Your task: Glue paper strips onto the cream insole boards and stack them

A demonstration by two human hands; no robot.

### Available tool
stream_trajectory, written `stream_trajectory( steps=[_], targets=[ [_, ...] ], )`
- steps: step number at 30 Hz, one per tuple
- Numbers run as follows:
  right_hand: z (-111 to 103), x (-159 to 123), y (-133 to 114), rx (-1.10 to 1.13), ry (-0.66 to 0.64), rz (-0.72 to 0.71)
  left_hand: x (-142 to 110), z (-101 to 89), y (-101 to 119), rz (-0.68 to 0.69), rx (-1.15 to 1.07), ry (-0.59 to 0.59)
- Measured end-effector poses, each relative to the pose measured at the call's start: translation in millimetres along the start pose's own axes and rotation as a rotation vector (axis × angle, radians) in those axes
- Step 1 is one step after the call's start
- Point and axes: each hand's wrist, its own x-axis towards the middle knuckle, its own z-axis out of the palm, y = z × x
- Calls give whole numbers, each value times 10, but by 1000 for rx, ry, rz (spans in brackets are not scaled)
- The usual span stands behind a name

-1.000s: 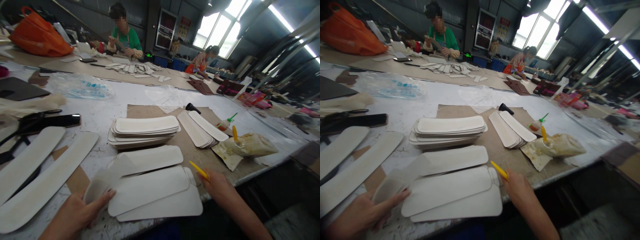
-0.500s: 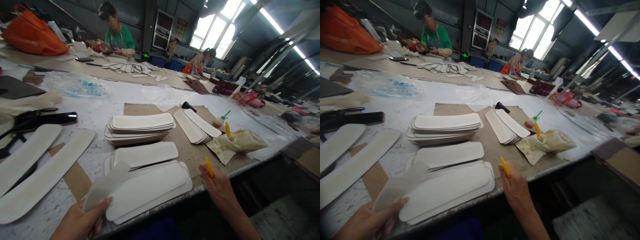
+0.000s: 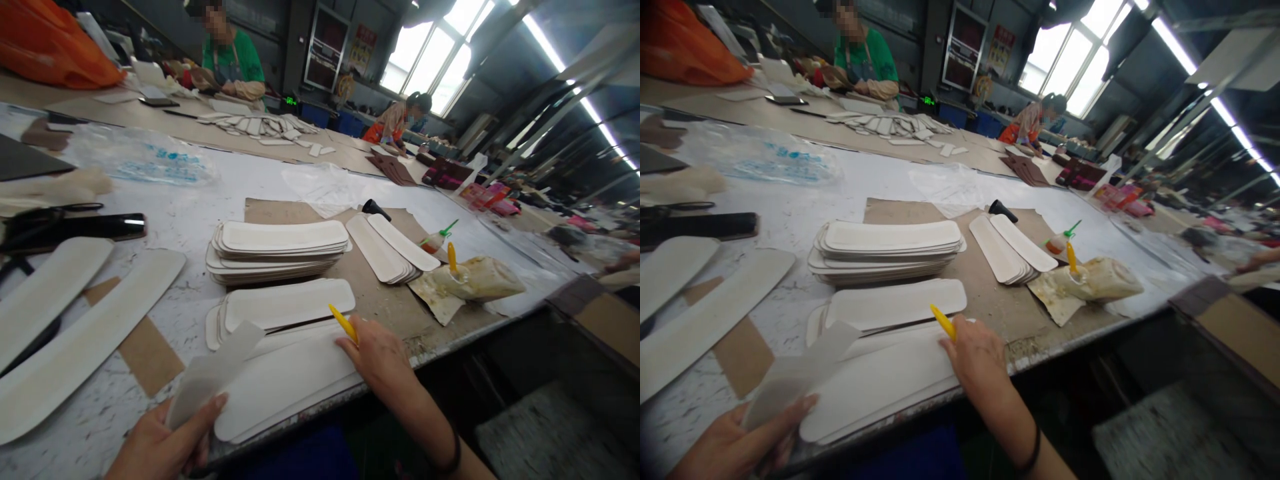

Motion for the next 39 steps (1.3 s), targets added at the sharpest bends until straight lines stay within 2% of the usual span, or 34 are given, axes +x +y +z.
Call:
stream_trajectory(
  steps=[3, 5, 24, 27, 30, 32, 34, 36, 39],
  targets=[
    [50, 114, 18, 34, -100, 26, 13, 2, -14, -7, -29, -20],
    [90, 163, 41, 56, -123, 23, 24, 3, -23, -10, -49, -31],
    [100, 188, 29, -34, -45, -18, 33, 33, -47, 1, -102, -21],
    [-1, 86, 52, 4, 51, -44, 29, 26, -34, -7, -113, -30],
    [-101, -70, 11, 270, 294, -100, 10, -4, 18, -4, -141, -69],
    [-130, -165, -92, 579, 345, -129, 9, -30, 53, -4, -167, -119],
    [-119, -238, -266, 898, 255, -148, 23, -53, 67, -1, -184, -174],
    [-70, -282, -483, 1163, 98, -172, 42, -69, 55, 2, -193, -215],
    [60, -299, -773, 1377, -111, -183, 65, -82, 10, 14, -198, -252]
  ],
)
